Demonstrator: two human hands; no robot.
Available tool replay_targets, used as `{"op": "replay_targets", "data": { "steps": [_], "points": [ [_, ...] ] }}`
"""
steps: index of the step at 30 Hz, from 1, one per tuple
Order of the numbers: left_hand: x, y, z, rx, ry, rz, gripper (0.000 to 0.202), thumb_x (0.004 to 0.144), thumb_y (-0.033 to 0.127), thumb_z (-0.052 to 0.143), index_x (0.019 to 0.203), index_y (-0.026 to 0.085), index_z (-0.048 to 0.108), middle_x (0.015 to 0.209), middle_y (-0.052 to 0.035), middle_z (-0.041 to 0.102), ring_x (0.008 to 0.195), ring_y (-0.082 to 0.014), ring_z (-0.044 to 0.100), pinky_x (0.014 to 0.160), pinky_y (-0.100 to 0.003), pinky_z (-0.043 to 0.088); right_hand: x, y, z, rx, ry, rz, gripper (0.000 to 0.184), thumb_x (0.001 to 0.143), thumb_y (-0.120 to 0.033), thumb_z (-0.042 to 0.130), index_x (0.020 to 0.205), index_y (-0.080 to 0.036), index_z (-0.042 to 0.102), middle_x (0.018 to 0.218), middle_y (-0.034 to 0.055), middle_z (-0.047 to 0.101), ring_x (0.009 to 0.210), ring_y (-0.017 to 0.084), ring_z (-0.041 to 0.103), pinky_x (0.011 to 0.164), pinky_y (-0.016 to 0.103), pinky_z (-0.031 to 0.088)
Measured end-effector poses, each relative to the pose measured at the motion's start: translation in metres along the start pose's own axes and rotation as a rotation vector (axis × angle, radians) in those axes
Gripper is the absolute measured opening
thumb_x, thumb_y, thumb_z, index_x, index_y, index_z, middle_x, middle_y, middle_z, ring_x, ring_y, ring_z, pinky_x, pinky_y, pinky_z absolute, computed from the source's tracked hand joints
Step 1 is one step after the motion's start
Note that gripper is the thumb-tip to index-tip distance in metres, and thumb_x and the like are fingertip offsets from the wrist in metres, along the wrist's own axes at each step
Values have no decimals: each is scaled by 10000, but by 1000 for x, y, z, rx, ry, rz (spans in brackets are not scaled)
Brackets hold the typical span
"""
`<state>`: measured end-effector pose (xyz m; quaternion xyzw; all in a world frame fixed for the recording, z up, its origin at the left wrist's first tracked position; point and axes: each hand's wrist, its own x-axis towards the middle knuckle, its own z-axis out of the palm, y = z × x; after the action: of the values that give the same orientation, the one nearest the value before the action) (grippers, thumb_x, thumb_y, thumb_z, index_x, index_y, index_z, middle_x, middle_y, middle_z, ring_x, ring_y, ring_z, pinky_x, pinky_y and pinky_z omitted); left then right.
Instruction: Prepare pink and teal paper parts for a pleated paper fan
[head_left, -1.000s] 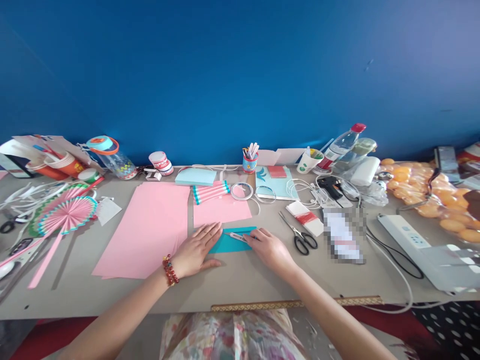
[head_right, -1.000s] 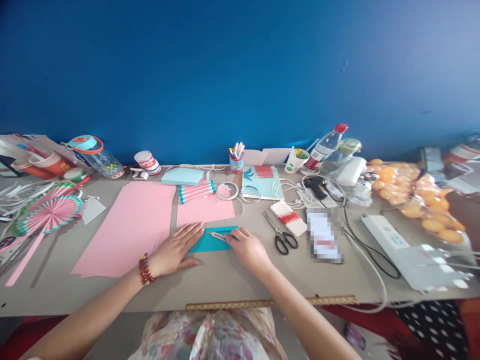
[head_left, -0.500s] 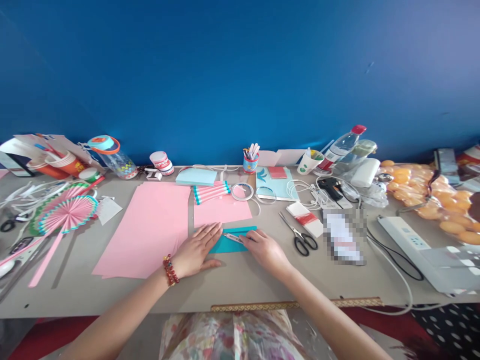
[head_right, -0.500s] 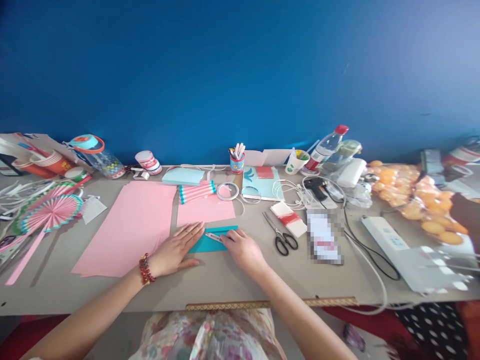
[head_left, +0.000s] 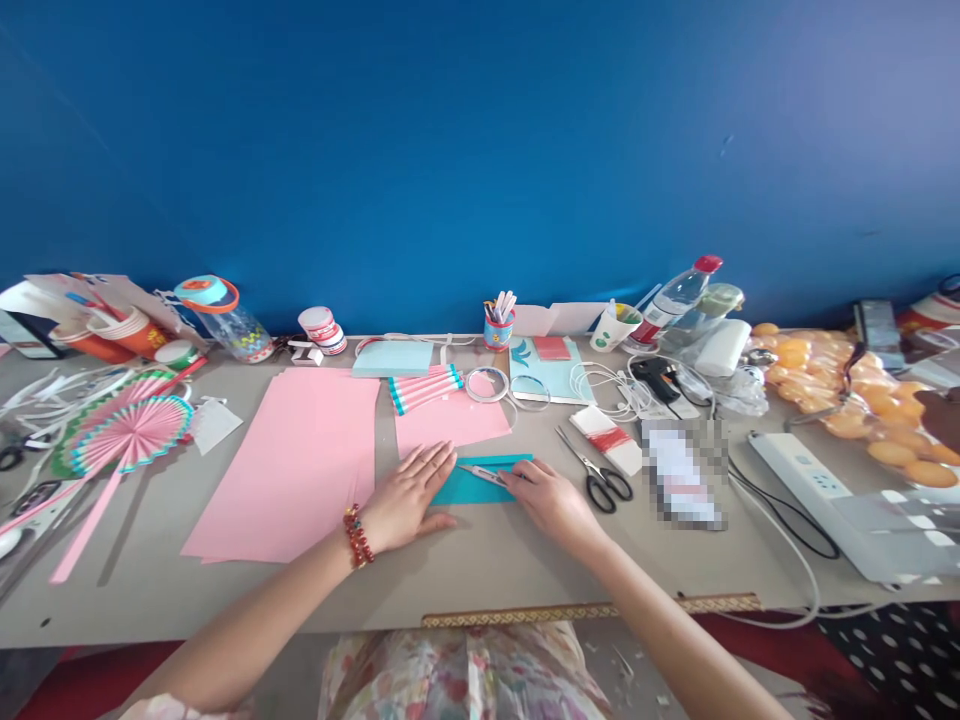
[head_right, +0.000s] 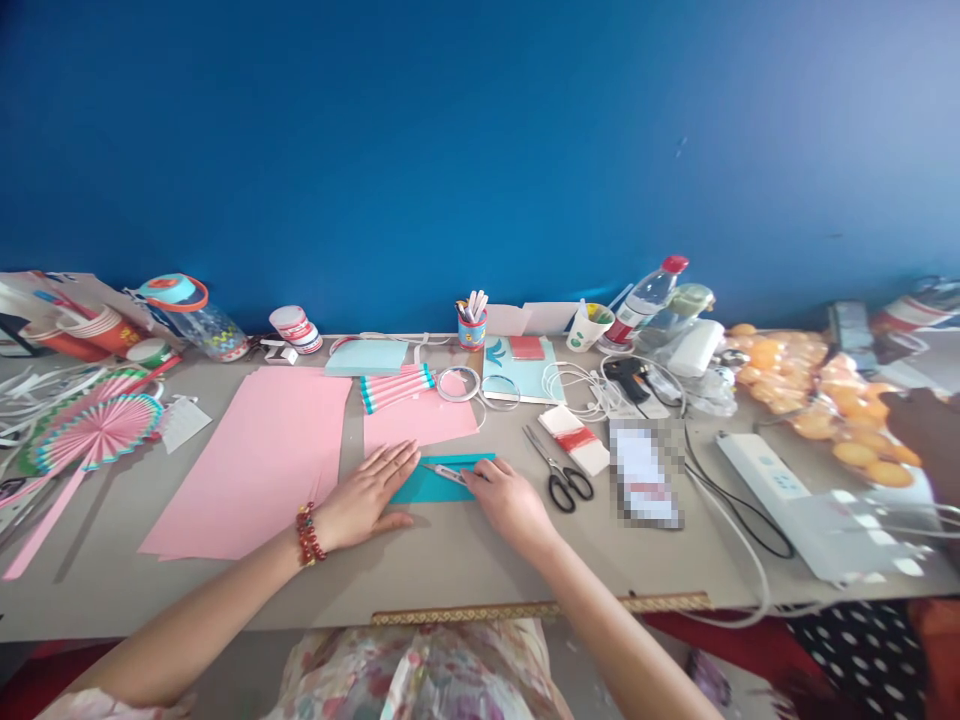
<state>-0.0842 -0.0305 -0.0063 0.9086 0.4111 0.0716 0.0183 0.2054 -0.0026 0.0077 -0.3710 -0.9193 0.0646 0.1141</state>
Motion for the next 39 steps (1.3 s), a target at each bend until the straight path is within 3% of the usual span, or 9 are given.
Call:
{"op": "replay_targets", "data": {
  "steps": [6,30,39],
  "points": [
    [-16,-2,-1,18,1,-11,858,948,684,339,1580,143,132,1622,-152,218,1504,-273,215,1211,-461,221,0,0,2,-26,5,7,317,991,-155,419,1196,-188,659,977,94,644,889,212,569,762,301,504],
    [-15,-1,2,2,-6,-25,881,944,694,337,1582,133,107,1628,-154,195,1513,-272,180,1225,-455,183,16,-16,11,-37,-15,-6,277,994,-186,469,1164,-221,685,1003,85,661,863,200,577,751,298,493],
    [-25,-20,-11,-48,-15,-41,785,984,613,354,1589,194,82,1629,-107,222,1507,-252,207,1220,-447,226,17,-18,10,-53,-27,9,244,989,-194,487,1137,-218,679,963,76,641,837,192,560,725,285,474]
  ]
}}
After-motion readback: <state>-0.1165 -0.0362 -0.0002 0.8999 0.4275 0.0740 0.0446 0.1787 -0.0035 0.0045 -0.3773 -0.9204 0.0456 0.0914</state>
